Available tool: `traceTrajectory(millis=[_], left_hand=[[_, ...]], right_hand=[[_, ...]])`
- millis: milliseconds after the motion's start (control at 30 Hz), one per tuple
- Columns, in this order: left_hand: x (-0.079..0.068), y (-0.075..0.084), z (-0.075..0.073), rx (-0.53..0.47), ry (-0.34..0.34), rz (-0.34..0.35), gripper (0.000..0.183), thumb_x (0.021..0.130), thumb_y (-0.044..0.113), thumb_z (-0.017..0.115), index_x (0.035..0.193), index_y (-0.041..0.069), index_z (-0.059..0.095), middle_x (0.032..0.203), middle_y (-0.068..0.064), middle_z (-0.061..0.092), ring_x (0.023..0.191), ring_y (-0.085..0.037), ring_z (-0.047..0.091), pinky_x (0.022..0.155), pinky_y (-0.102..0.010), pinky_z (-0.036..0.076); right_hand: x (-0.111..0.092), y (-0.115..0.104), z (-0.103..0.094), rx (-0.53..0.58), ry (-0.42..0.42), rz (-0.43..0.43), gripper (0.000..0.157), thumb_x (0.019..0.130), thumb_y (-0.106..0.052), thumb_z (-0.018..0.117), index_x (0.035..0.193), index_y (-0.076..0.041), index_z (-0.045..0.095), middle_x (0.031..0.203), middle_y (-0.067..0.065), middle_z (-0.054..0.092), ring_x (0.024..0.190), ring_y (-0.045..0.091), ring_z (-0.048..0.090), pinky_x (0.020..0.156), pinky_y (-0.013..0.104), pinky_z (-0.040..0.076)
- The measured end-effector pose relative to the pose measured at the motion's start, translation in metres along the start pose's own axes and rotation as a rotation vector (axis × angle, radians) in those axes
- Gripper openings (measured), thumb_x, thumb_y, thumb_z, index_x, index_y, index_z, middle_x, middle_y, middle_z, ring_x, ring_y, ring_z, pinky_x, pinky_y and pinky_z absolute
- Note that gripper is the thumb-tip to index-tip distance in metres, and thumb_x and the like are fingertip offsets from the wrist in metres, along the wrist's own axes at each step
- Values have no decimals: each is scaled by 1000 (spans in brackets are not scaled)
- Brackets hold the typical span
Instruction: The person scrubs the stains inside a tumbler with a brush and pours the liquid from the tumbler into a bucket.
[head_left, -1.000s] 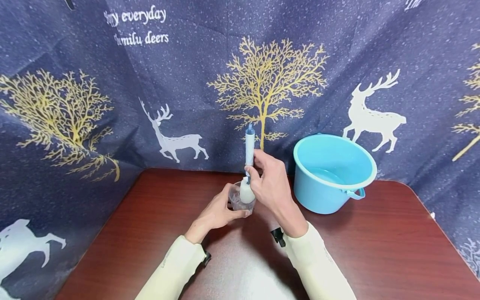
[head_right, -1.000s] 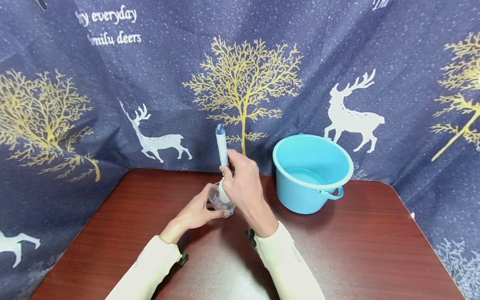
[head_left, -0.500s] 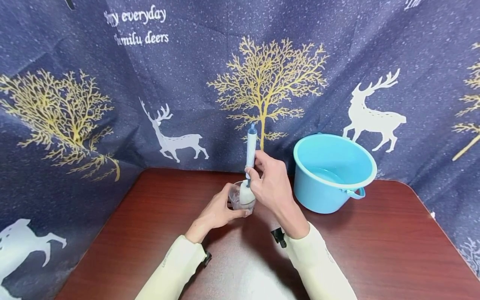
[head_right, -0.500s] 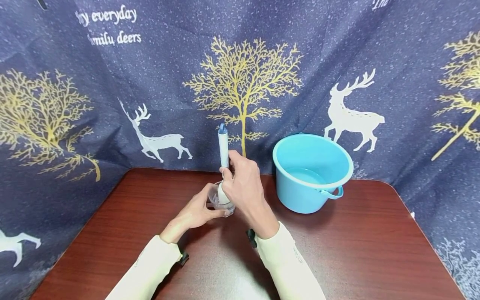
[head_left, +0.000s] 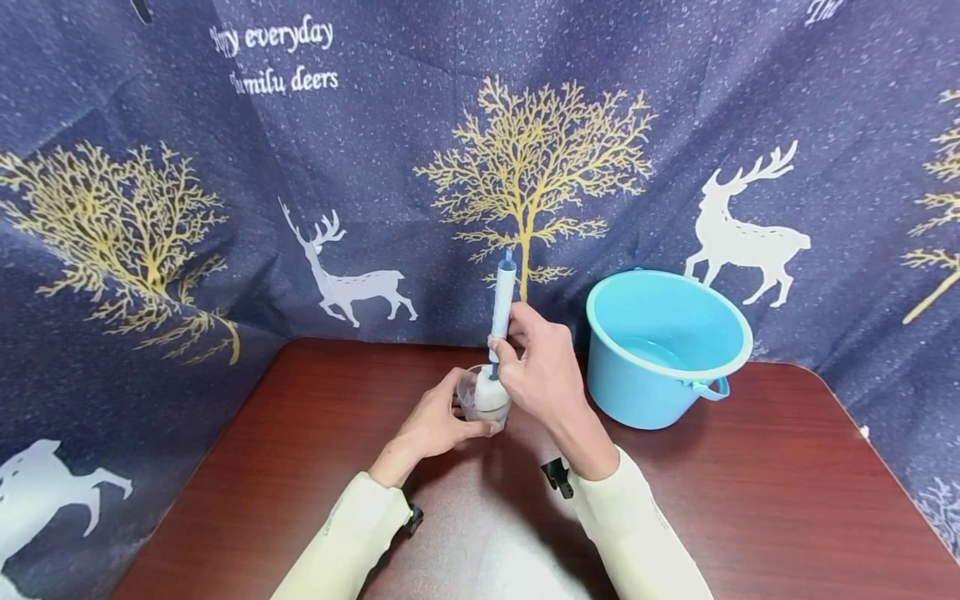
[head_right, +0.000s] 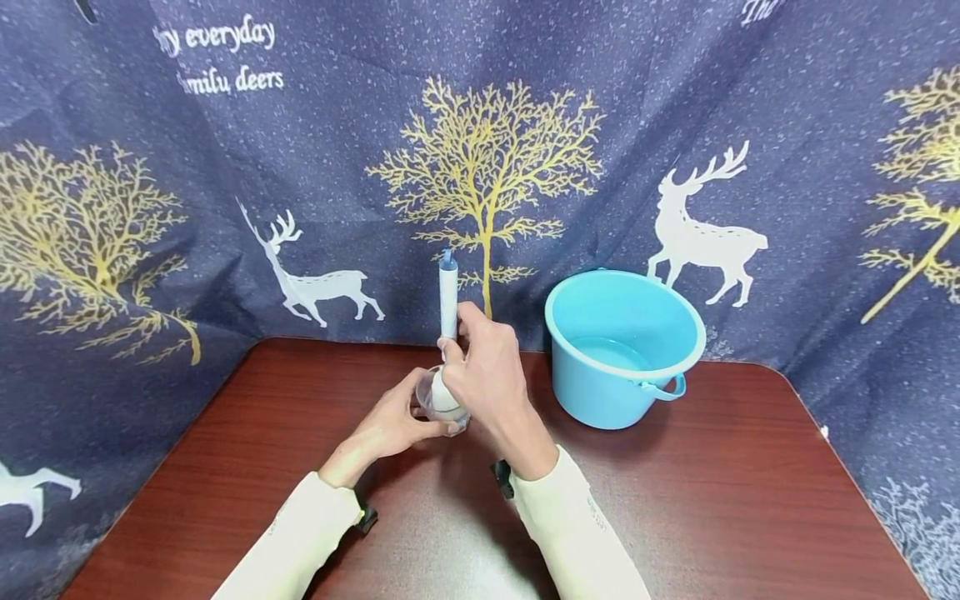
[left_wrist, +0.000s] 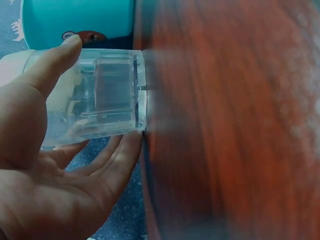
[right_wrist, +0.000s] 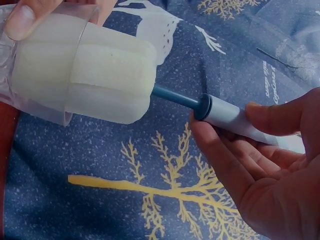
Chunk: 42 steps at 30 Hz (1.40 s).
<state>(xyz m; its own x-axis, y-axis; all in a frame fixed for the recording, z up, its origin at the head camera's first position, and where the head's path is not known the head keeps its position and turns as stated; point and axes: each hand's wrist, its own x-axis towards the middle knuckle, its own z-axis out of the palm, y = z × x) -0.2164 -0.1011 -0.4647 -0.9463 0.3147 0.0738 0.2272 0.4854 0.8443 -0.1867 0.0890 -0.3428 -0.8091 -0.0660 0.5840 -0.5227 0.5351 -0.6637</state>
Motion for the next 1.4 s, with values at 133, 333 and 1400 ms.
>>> traceTrajectory(millis=[133, 333, 1400], left_hand=[[0, -1, 0, -12, -4, 1, 71, 76, 27, 97, 133, 21, 56, 120, -4, 71, 104, -19, 73, 84, -36, 59], [0, -2, -1, -4, -10, -2, 72, 77, 28, 96, 136, 21, 54, 122, -3, 71, 105, -17, 73, 85, -35, 59], [1, 0, -1, 11, -24, -30, 77, 77, 39, 96, 138, 23, 51, 112, 0, 73, 92, -14, 70, 78, -36, 58]], right_hand=[[0, 1, 2, 22, -8, 6, 14, 92, -3, 75, 101, -12, 67, 84, -1, 77, 66, 9, 66, 57, 32, 46], [0, 1, 4, 47, -21, 22, 15, 93, -4, 75, 103, -12, 69, 85, -1, 77, 71, 10, 68, 61, 34, 49], [2, 9, 16, 255, 20, 82, 17, 95, -2, 76, 110, -10, 77, 94, 2, 78, 90, 13, 78, 74, 38, 62]])
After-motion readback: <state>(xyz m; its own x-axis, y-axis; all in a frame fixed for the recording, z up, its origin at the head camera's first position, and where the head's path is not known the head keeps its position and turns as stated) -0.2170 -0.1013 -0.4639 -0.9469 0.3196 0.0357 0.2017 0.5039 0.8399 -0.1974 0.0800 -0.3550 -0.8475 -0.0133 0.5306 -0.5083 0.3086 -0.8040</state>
